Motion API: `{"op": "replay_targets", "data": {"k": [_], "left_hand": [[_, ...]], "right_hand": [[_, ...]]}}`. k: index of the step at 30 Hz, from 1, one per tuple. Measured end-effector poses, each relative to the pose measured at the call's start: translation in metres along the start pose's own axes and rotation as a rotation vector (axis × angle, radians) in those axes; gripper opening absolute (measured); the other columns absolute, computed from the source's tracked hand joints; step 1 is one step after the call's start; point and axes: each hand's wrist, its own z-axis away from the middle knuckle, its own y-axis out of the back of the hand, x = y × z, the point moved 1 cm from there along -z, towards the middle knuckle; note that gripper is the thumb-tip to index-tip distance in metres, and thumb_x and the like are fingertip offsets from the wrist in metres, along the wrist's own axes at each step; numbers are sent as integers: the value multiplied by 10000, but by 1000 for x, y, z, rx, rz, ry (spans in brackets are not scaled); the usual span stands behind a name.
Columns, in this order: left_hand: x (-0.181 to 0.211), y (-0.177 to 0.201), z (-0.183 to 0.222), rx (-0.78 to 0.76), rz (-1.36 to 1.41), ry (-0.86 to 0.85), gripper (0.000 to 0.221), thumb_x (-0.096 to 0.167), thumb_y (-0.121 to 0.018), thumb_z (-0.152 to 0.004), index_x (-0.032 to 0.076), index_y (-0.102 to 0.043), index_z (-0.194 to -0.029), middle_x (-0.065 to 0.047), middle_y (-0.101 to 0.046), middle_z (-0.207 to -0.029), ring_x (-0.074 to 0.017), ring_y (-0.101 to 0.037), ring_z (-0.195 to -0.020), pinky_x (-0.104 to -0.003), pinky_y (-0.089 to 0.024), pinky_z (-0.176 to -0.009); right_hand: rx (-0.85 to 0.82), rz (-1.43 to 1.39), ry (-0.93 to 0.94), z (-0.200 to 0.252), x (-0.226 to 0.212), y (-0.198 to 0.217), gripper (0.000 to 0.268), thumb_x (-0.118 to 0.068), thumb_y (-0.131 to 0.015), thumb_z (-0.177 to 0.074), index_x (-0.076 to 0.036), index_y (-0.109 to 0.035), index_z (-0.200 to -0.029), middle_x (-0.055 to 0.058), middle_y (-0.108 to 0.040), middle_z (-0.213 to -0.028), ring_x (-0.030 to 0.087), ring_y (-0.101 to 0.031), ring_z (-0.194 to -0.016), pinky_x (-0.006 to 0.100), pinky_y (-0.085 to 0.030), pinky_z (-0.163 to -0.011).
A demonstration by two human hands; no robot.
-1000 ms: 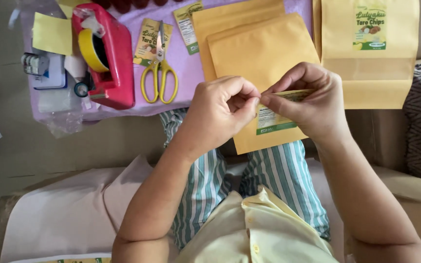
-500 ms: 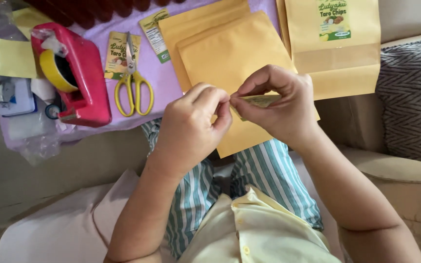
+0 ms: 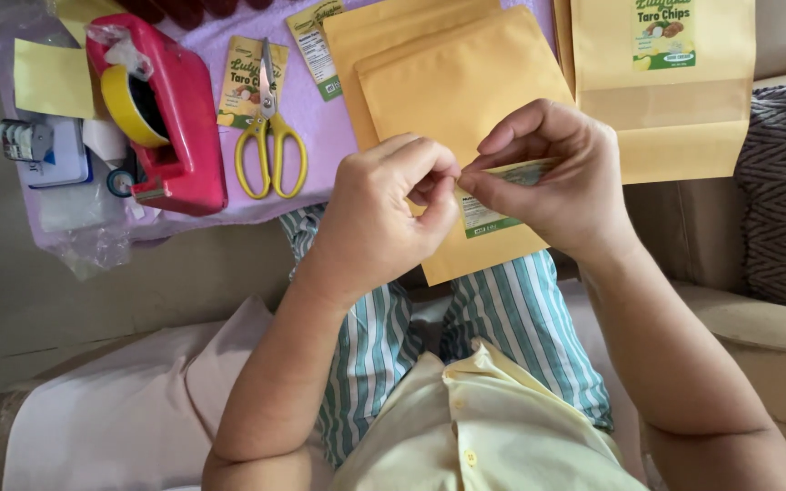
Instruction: The person peels adhesive labels from a sheet and applies them to the front of several standing paper pouches one at a time, using scissors to trim one label before applying it.
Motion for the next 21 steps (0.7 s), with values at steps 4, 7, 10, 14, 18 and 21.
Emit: {"op": "replay_targets", "data": {"k": [4,7,10,14,18,21], "left_hand": [[2,3,-1,-18,70,25,134,-82,-583,-903,38,-560,-847,-54,-575,-759,-152,-557,-655,-268,-482,-604],[3,5,-1,-44,73,41,112,-62,-600,-913,37,-587,-862,-54,-609,-784,-143,-595,-668,-255,-524,-620],[2,6,-1,-53,68,42,96,-65,-613,-914,26,-609,-886,-63,-634,-805,-145,-630,-681,-252,-558,-639],[0,6,0,-49,-11,-19,108,-67,-631,-910,31,-595,-881,-65,-623,-794,-171,-609,-683,-300,-505,-626],[-4,4,3,-65,-146,-85,136,-72,-636,-903,41,-561,-891,-77,-583,-795,-230,-579,-685,-375,-447,-612],[-3,-2,7,-35,-364,-128,140,-23,-662,-917,60,-552,-890,-78,-547,-786,-274,-556,-654,-404,-450,-587]], "right_hand": [[-6,-33,-21,-1,3,1,314,-11,-908,-804,-78,-639,-952,54,-743,-890,86,-750,-866,194,-653,-770],[-26,-72,-13,-2,1,2,318,-1,-902,-802,-71,-635,-959,72,-749,-897,114,-768,-862,209,-665,-764],[-32,-79,-9,-1,2,2,330,-3,-907,-797,-69,-630,-964,82,-750,-890,128,-776,-860,212,-665,-748],[-13,-57,9,1,-1,1,307,-5,-897,-820,-61,-644,-985,78,-749,-919,116,-765,-874,217,-676,-773],[9,35,42,3,-3,0,297,11,-896,-830,-49,-652,-990,81,-743,-917,128,-763,-879,218,-665,-797],[40,139,76,4,-7,-2,297,4,-917,-832,-49,-664,-977,70,-742,-899,131,-770,-868,213,-658,-757]]}}
